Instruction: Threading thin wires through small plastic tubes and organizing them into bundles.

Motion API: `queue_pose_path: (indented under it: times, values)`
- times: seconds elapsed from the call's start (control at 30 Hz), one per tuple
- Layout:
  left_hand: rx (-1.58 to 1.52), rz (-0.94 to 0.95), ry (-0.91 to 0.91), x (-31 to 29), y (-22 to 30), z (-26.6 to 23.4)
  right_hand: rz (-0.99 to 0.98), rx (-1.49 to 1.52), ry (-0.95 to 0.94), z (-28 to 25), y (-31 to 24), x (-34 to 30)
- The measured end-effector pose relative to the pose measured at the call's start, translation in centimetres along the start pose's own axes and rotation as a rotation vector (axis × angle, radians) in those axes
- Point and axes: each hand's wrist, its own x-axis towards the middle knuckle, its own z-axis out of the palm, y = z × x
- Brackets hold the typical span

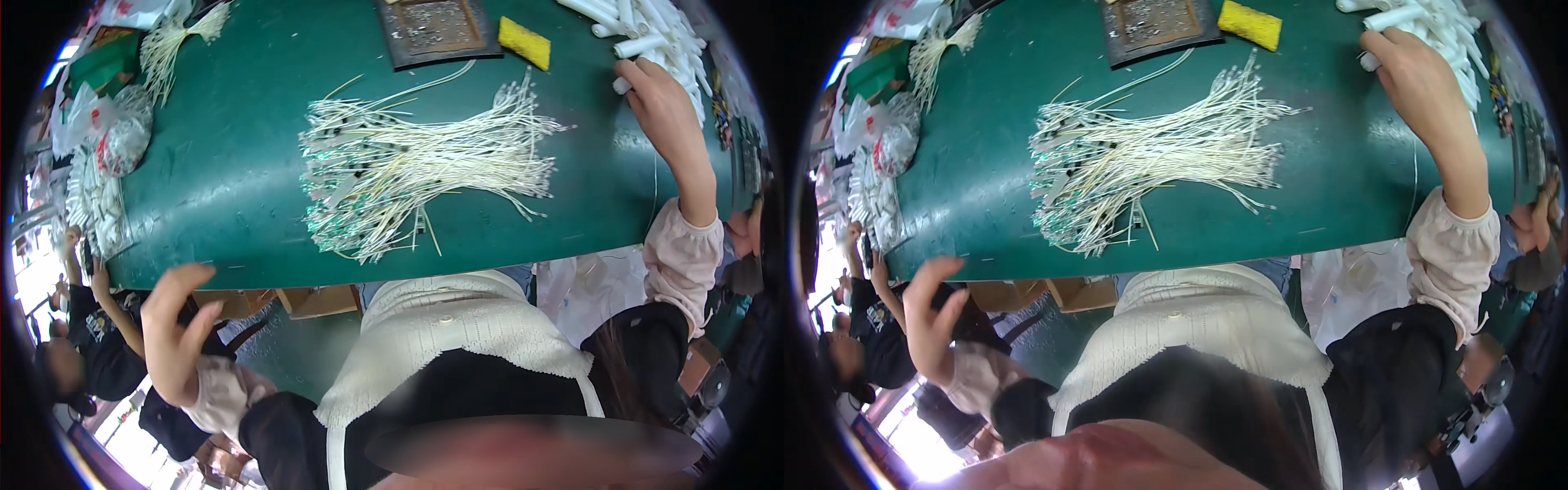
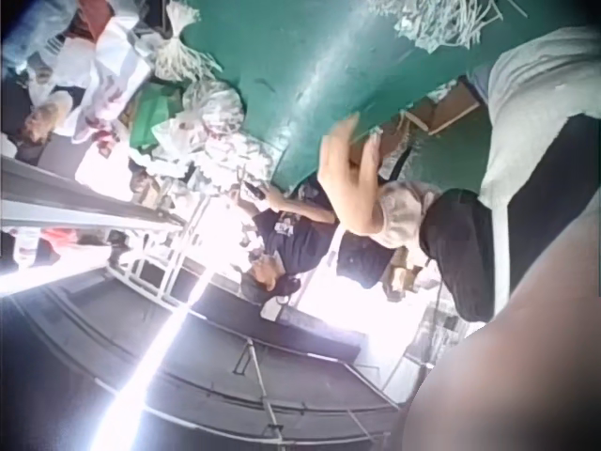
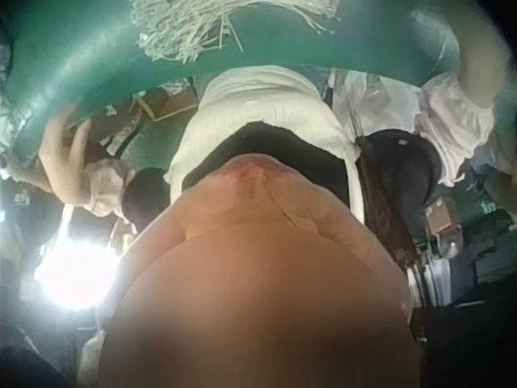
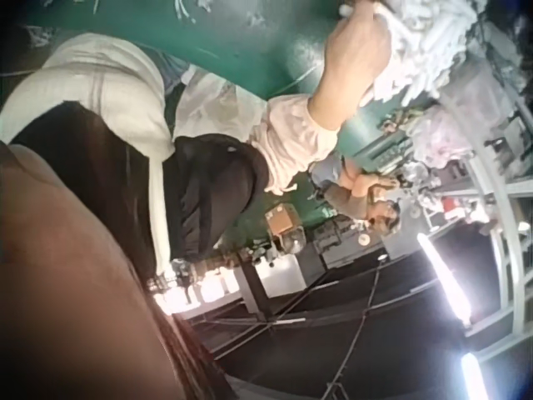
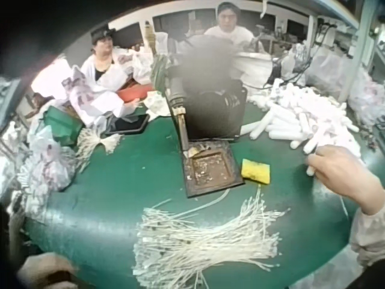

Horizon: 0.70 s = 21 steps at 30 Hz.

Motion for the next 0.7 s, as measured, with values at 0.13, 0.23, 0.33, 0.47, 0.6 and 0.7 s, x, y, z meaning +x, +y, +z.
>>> queue_pose_path:
  times: [0.13, 0.23, 0.33, 0.47, 0.6, 0.7]
  values:
    - [-0.043, 0.243, -0.008, 7.8, 3.9, 0.6, 0.03, -0.038, 0.176, -1.0, -0.7, 1.7]
    - [-0.108, 0.363, 0.03, 15.9, 6.8, 3.8, 0.094, -0.075, 0.317, -4.0, -1.5, 1.0]
    - [-0.051, 0.481, 0.04, 17.7, 5.5, 5.6, 0.3, 0.291, 0.569, -3.5, -7.8, 4.1]
    - [-0.044, 0.599, -0.054, 19.9, 6.0, 5.4, 0.217, 0.601, 0.119, -6.1, -7.1, 5.0]
    - [-0.193, 0.305, -0.127, 19.2, 7.3, 3.3, -0.007, 1.058, 0.047, -5.6, -8.6, 7.5]
    - [-0.116, 0.409, -0.145, 19.4, 7.1, 3.0, 0.086, 1.105, -0.125, -6.7, -8.8, 8.5]
